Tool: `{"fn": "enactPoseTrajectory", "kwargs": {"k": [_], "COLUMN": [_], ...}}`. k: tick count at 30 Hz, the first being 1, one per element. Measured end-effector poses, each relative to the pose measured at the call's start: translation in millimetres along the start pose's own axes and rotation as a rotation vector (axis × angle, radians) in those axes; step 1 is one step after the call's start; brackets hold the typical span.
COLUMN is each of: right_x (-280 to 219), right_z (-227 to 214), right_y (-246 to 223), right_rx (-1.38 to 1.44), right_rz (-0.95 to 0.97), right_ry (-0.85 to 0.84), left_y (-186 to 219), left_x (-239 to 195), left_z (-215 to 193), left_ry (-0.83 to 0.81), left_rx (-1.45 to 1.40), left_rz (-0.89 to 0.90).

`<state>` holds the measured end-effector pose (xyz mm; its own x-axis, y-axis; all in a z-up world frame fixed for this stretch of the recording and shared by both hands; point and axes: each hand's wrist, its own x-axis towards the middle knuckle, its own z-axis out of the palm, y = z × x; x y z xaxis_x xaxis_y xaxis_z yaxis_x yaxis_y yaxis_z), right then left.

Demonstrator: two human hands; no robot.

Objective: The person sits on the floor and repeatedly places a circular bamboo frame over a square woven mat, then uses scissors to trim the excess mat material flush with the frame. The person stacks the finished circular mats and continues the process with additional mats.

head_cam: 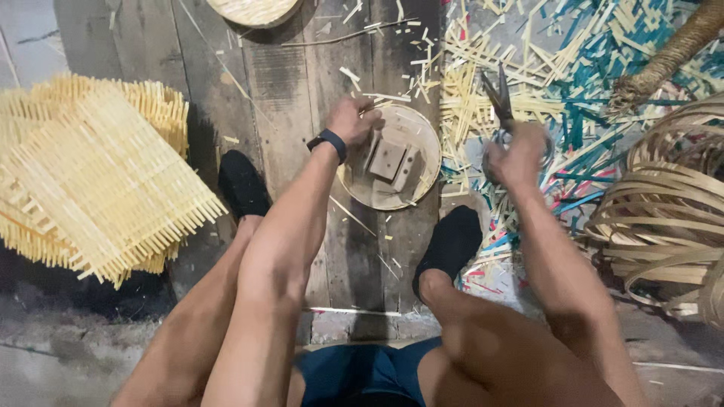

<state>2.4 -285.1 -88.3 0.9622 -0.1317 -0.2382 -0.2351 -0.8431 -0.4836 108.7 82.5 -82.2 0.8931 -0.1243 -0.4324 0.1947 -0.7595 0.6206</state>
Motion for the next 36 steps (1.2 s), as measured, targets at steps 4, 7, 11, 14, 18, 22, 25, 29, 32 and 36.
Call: {"fn": "enactPoseTrajectory", "kwargs": {"k": [4,7,11,14,18,22,25,29,32,36], "right_x": [21,38,46,41,29,-12,-39,-38,-39,-38], "right_z": [33,50,53,51,34,23,32,40,46,44], "right_y": [-48,-50,-44,-50,-51,-31,-30,-27,-25,-30], "right_rx": [0.646,0.428,0.562,0.470,0.437,0.576,0.874,0.941,0.915,1.020], "right_rz": [-0.028,0.153,0.265,0.255,0.226,0.384,0.523,0.563,0.561,0.515], "right_ry": [-0.332,-0.440,-0.445,-0.403,-0.450,-0.598,-0.505,-0.471,-0.445,-0.375], "left_y": [-6,12,22,25,23,-36,-73,-77,-63,-57], "left_x": [32,37,35,20,-7,-65,-93,-101,-102,-102], "left_z": [23,34,31,36,31,20,38,47,47,46], "left_ry": [-0.316,-0.257,-0.185,-0.076,0.013,0.088,-0.017,0.068,0.160,0.204], "left_rx": [-0.269,0.037,0.108,0.083,-0.058,0.008,-0.279,-0.441,-0.272,-0.599], "left_rz": [-0.107,-0.061,-0.020,0.007,-0.070,-0.275,-0.352,-0.482,-0.572,-0.533]}}
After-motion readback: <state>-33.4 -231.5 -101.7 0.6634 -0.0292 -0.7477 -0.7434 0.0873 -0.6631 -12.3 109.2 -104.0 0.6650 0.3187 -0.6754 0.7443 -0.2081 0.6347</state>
